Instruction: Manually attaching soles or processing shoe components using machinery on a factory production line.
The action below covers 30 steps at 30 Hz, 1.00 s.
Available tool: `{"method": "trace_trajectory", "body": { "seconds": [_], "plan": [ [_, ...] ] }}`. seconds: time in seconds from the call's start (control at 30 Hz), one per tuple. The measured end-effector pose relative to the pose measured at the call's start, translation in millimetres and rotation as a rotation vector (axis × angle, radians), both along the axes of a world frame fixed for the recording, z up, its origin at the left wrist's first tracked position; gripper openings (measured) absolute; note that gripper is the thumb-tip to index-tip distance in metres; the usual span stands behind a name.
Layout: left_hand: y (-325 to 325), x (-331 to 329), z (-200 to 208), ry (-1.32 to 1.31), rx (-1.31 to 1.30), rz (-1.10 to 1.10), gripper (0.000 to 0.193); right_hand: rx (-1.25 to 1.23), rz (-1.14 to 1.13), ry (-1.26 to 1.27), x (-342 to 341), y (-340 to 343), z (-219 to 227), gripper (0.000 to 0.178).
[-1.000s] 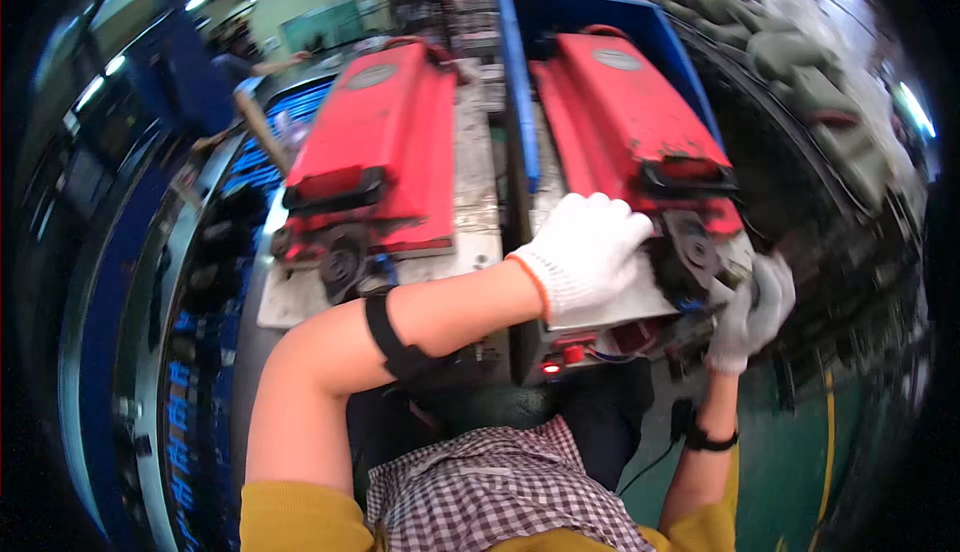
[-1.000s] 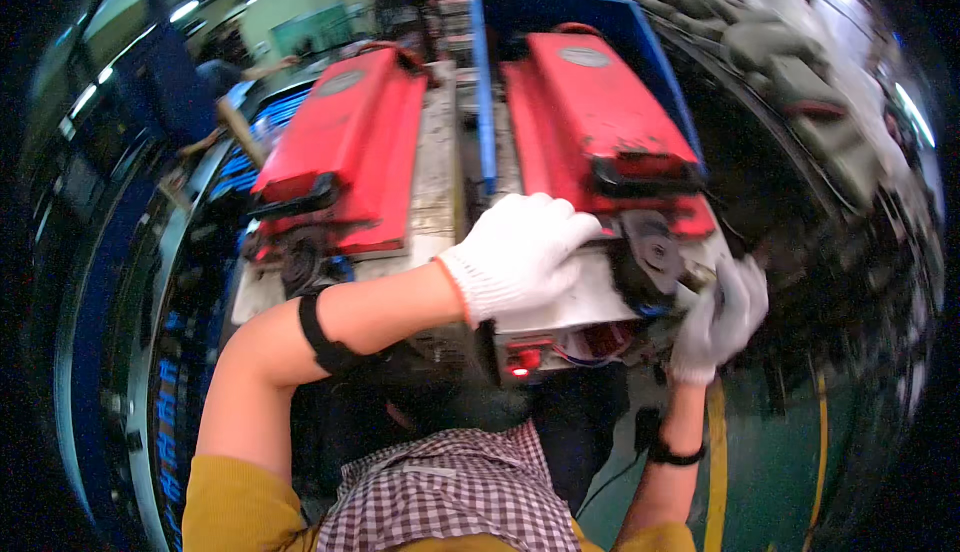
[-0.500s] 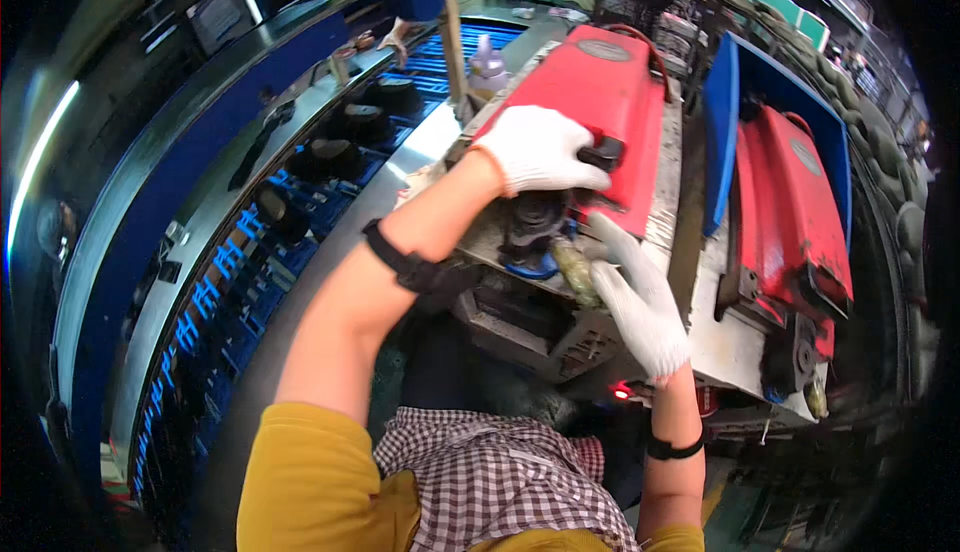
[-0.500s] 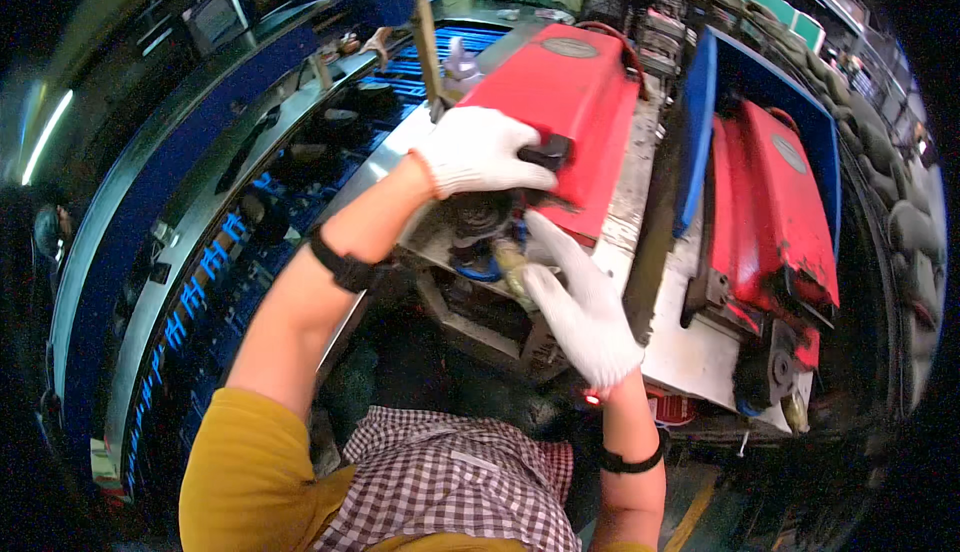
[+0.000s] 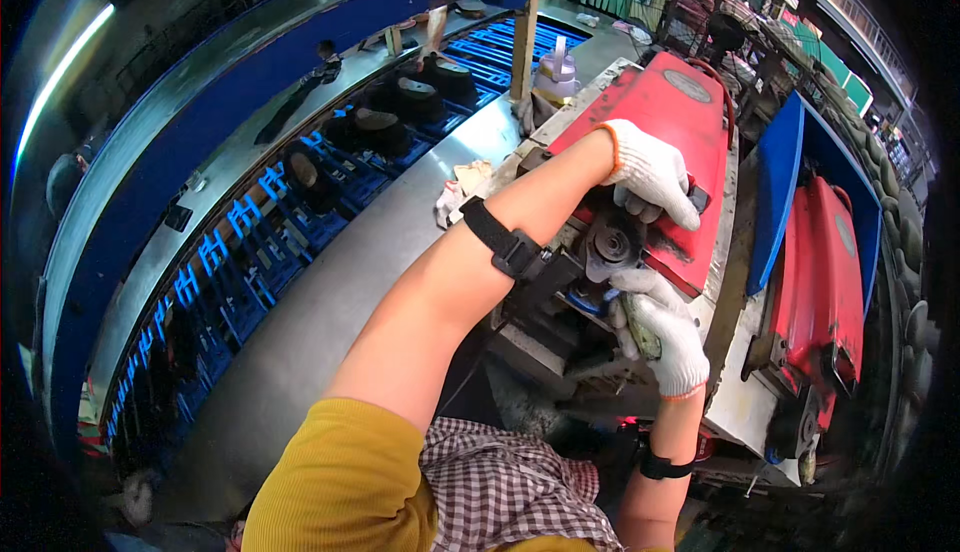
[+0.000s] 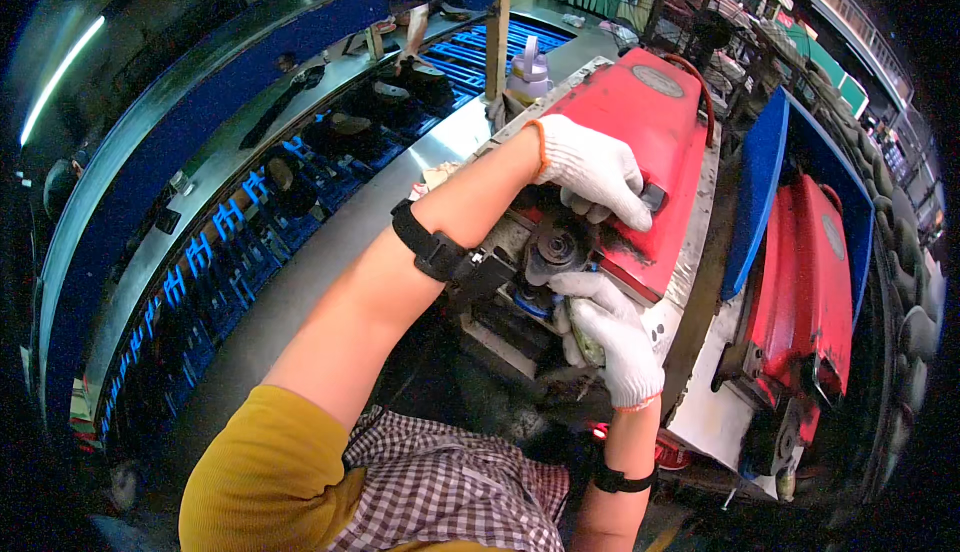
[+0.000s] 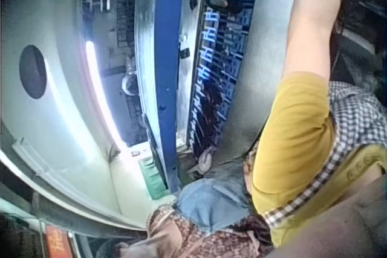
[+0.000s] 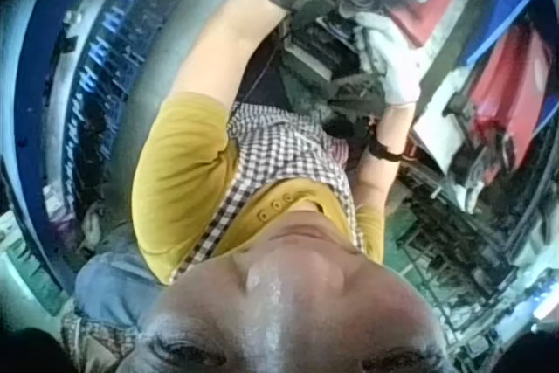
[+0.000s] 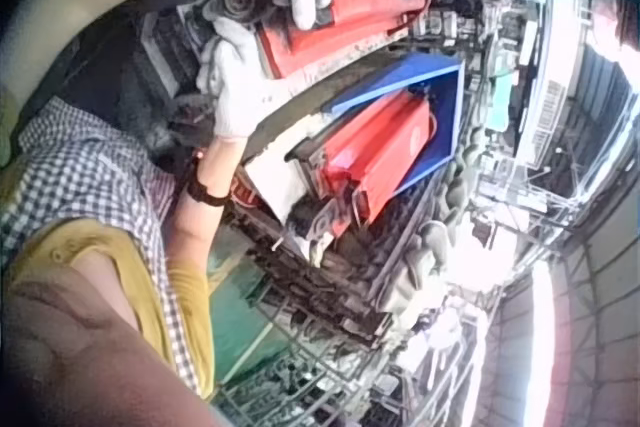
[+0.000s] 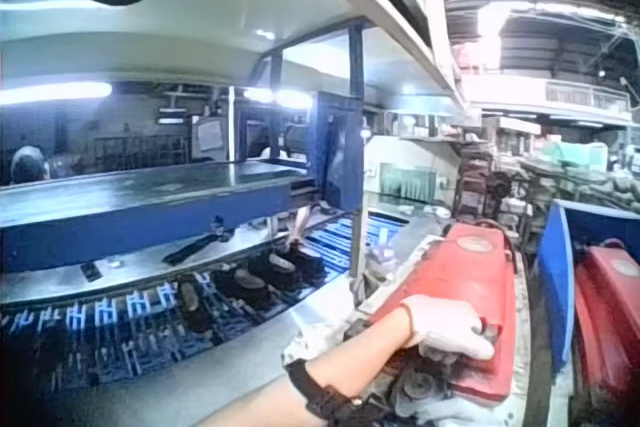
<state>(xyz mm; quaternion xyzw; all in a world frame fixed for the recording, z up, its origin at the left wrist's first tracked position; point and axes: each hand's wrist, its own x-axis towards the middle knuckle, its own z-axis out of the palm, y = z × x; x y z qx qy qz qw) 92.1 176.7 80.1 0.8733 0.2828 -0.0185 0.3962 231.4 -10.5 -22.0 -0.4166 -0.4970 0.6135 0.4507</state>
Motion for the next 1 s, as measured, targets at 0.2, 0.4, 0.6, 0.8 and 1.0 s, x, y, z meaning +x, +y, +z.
{"method": "trace_trajectory", "body": {
  "seconds": [0.2,0.4,0.6,0.8,1.0],
  "plan": [
    [1.2,4.7,-8.2,-0.022,0.108,0.011,0.048,0.026,-0.036,-0.017,-4.1,-2.5,4.3,0.036],
    [-2.6,-4.6,-9.1,-0.035,0.194,0.023,0.054,0.011,-0.057,-0.034,-7.4,0.7,-2.1,0.039],
    [-1.4,4.7,-18.6,-0.066,0.406,-0.028,0.066,0.079,-0.092,-0.041,-4.4,-4.1,-10.4,0.045],
    [-39.0,-8.9,-29.1,-0.268,0.784,0.267,0.047,0.073,-0.141,-0.017,-4.1,-2.4,-15.3,0.042],
    [-71.0,-42.5,-83.3,-0.900,1.176,0.368,0.045,0.069,-0.113,0.046,2.3,2.9,-26.9,0.048]
  ]
}}
